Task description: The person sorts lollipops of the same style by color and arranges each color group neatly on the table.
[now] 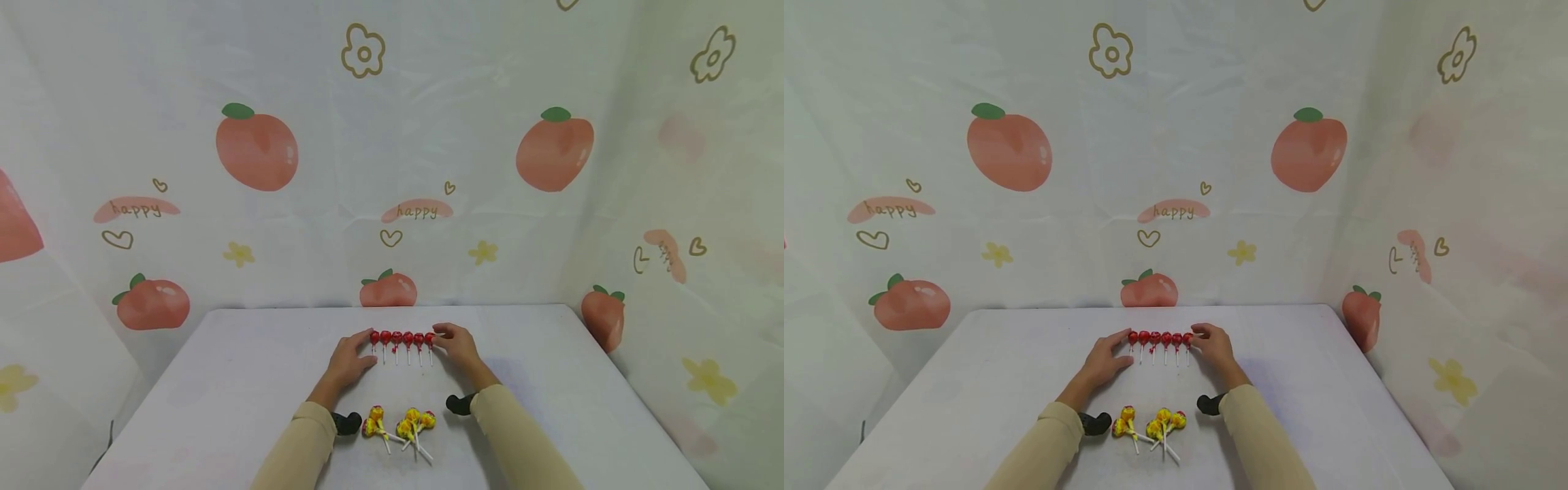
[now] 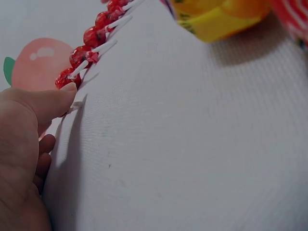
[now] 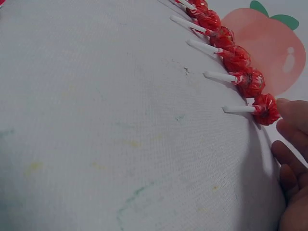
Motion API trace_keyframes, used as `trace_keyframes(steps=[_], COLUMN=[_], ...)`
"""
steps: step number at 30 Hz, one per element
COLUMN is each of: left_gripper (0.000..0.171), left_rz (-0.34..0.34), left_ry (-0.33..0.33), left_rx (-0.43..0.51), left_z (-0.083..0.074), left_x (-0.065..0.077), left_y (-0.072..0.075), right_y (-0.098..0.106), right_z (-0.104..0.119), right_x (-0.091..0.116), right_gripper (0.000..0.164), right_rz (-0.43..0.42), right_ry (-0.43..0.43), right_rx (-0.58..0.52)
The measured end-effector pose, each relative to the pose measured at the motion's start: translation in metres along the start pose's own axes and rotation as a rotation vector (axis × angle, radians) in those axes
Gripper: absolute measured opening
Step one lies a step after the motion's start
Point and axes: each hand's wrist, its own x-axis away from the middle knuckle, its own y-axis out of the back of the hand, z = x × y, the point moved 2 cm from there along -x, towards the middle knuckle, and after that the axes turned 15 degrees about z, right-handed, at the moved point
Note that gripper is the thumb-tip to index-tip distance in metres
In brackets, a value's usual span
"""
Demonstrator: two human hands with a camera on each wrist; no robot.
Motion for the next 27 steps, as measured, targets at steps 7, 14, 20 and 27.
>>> trace_keyframes(steps=[7, 14, 20, 27], left_gripper=[0.064, 0.061, 0.043, 0.033], left_rz=[0.02, -0.005, -0.05, -0.015], left_ry=[0.073, 0.066, 0.013, -0.03], left_rx=[0.128, 0.208, 0.225, 0.228], left_z=[0.004, 0.004, -0.005, -0.019], left_x=[0.003, 0.011, 0.025, 0.046], left_y=[0.006, 0.01, 0.011, 0.011], right_y=[0.002, 0.004, 0.001, -0.01], right_z=[0.0, -0.003, -0.001, 0.007], right_x=[0.005, 0.018, 0.036, 0.059], right_gripper=[0.032, 0.031, 0.027, 0.022], right_rz=[0.016, 0.0, 0.014, 0.074], right_ry=[0.004, 0.034, 0.083, 0.193], right_rx=[-0.065, -0.074, -0.086, -0.07])
